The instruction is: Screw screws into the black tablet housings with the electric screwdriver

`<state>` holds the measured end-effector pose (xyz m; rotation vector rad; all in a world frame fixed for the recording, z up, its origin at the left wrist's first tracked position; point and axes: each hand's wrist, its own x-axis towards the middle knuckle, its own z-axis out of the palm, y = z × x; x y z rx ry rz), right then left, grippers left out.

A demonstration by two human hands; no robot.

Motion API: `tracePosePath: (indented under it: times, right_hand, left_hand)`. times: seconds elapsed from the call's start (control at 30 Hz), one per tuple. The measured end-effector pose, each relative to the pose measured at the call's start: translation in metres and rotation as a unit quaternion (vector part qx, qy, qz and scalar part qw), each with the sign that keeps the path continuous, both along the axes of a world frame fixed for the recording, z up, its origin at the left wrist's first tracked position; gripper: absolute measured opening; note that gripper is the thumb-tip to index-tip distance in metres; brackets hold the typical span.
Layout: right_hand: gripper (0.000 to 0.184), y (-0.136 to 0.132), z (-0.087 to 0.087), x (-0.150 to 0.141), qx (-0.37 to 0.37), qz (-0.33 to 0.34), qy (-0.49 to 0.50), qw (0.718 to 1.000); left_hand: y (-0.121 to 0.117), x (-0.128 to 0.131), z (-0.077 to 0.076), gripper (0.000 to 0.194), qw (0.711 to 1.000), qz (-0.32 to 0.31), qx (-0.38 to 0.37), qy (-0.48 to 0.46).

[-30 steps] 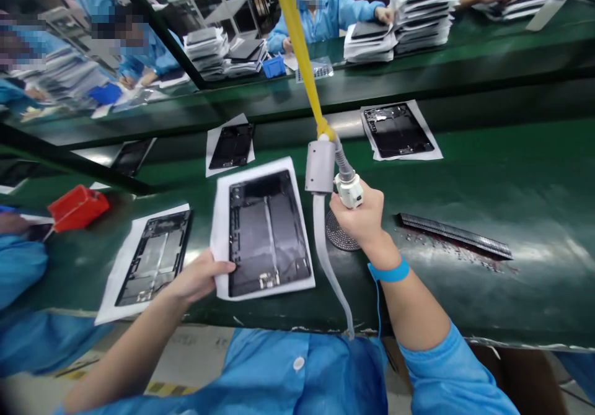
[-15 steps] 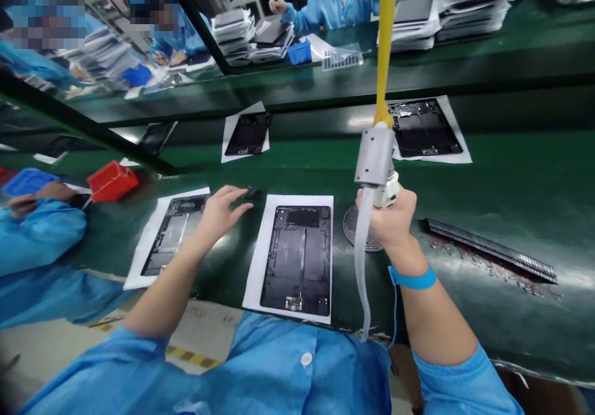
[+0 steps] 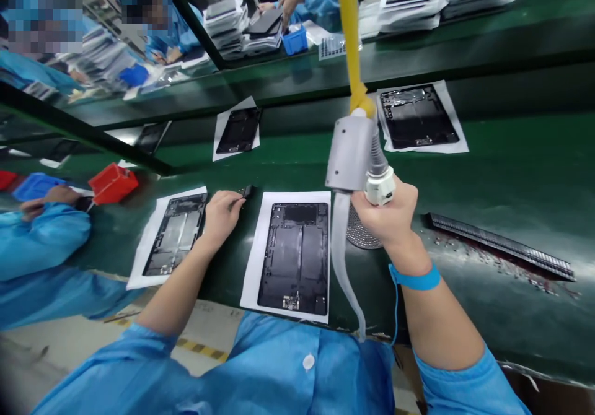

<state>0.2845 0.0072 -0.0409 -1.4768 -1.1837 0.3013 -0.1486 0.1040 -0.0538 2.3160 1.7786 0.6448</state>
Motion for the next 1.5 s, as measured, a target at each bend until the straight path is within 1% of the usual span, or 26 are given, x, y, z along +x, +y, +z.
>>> tracePosePath:
  times: [0.07, 0.13, 0.17, 0.23, 0.3, 0.33, 0.4, 0.47, 0.53, 0.57, 0.6, 0.67, 0.77, 0.83, 0.93, 1.07, 1.17, 1.27, 1.33, 1.4, 1.5]
  right_hand:
    - [0.018, 0.001, -0.003, -0.001, 0.013, 0.007, 0.0, 1.0]
    - [0.019, 0.002, -0.002, -0.002, 0.041, 0.016, 0.0, 0.999]
    - [0.019, 0.002, -0.001, -0.002, 0.054, 0.018, 0.002, 0.998]
    - [0.017, 0.003, 0.003, -0.003, 0.069, 0.02, 0.006, 0.997]
    - [0.016, 0.004, 0.004, -0.003, 0.071, 0.02, 0.01, 0.997]
    - [0.016, 0.004, 0.004, -0.002, 0.069, 0.02, 0.011, 0.997]
    - [0.019, 0.005, 0.002, -0.001, 0.066, 0.022, 0.014, 0.998]
    - [0.024, 0.006, 0.0, 0.0, 0.065, 0.026, 0.015, 0.997]
    - [0.025, 0.006, 0.001, 0.001, 0.07, 0.027, 0.014, 0.997]
    - [0.022, 0.005, 0.003, 0.001, 0.072, 0.026, 0.013, 0.997]
    - [0.017, 0.005, 0.004, 0.001, 0.074, 0.025, 0.01, 0.997]
    - [0.011, 0.004, 0.006, 0.001, 0.074, 0.021, 0.0, 0.997]
    - [0.012, 0.005, 0.002, 0.001, 0.083, 0.018, -0.005, 0.996]
    - [0.015, 0.007, -0.004, 0.002, 0.096, 0.016, -0.004, 0.995]
    - [0.017, 0.008, -0.009, 0.003, 0.108, 0.01, -0.013, 0.994]
    - [0.015, 0.01, -0.01, 0.001, 0.11, 0.011, -0.001, 0.994]
    - [0.017, 0.011, -0.014, -0.001, 0.101, 0.026, 0.029, 0.994]
    - [0.02, 0.012, -0.016, -0.002, 0.115, 0.028, 0.044, 0.992]
    - [0.023, 0.011, -0.01, -0.002, 0.119, 0.039, 0.037, 0.991]
    - [0.028, 0.009, -0.001, -0.005, 0.117, 0.056, 0.022, 0.991]
    - [0.047, 0.007, 0.014, -0.012, 0.138, 0.059, 0.037, 0.988]
  left_hand:
    - [-0.002, -0.001, 0.005, 0.018, 0.999, 0.015, 0.02, -0.019]
    - [-0.003, 0.001, 0.013, 0.016, 0.996, 0.042, 0.024, -0.071]
    - [-0.004, 0.004, 0.019, 0.02, 0.993, 0.05, 0.014, -0.108]
    - [-0.006, 0.018, 0.031, 0.033, 0.982, 0.032, -0.043, -0.179]
    - [-0.009, 0.043, 0.044, 0.04, 0.964, -0.018, -0.137, -0.229]
    - [-0.01, 0.058, 0.049, 0.039, 0.953, -0.045, -0.178, -0.242]
    - [-0.013, 0.093, 0.054, 0.033, 0.935, -0.089, -0.226, -0.259]
    - [-0.014, 0.128, 0.051, 0.026, 0.923, -0.125, -0.25, -0.265]
    - [-0.013, 0.158, 0.041, 0.02, 0.911, -0.157, -0.278, -0.262]
    - [-0.012, 0.17, 0.033, 0.016, 0.908, -0.172, -0.284, -0.255]
    - [-0.01, 0.18, 0.025, 0.013, 0.911, -0.187, -0.276, -0.242]
    - [-0.008, 0.192, 0.009, 0.013, 0.93, -0.209, -0.223, -0.205]
    - [-0.006, 0.198, -0.009, 0.02, 0.956, -0.218, -0.132, -0.147]
    - [-0.007, 0.198, -0.016, 0.021, 0.964, -0.217, -0.095, -0.122]
    - [-0.012, 0.199, -0.02, 0.023, 0.97, -0.224, -0.056, -0.08]
    - [-0.021, 0.2, -0.017, 0.025, 0.97, -0.24, -0.026, -0.03]
    - [-0.019, 0.197, -0.015, 0.019, 0.969, -0.241, -0.033, -0.03]
    - [-0.007, 0.193, -0.014, 0.015, 0.96, -0.262, -0.084, -0.053]
    - [0.001, 0.194, -0.013, 0.013, 0.952, -0.279, -0.114, -0.061]
    - [0.006, 0.196, -0.014, 0.014, 0.953, -0.274, -0.117, -0.063]
    - [0.006, 0.201, -0.015, 0.017, 0.958, -0.257, -0.106, -0.062]
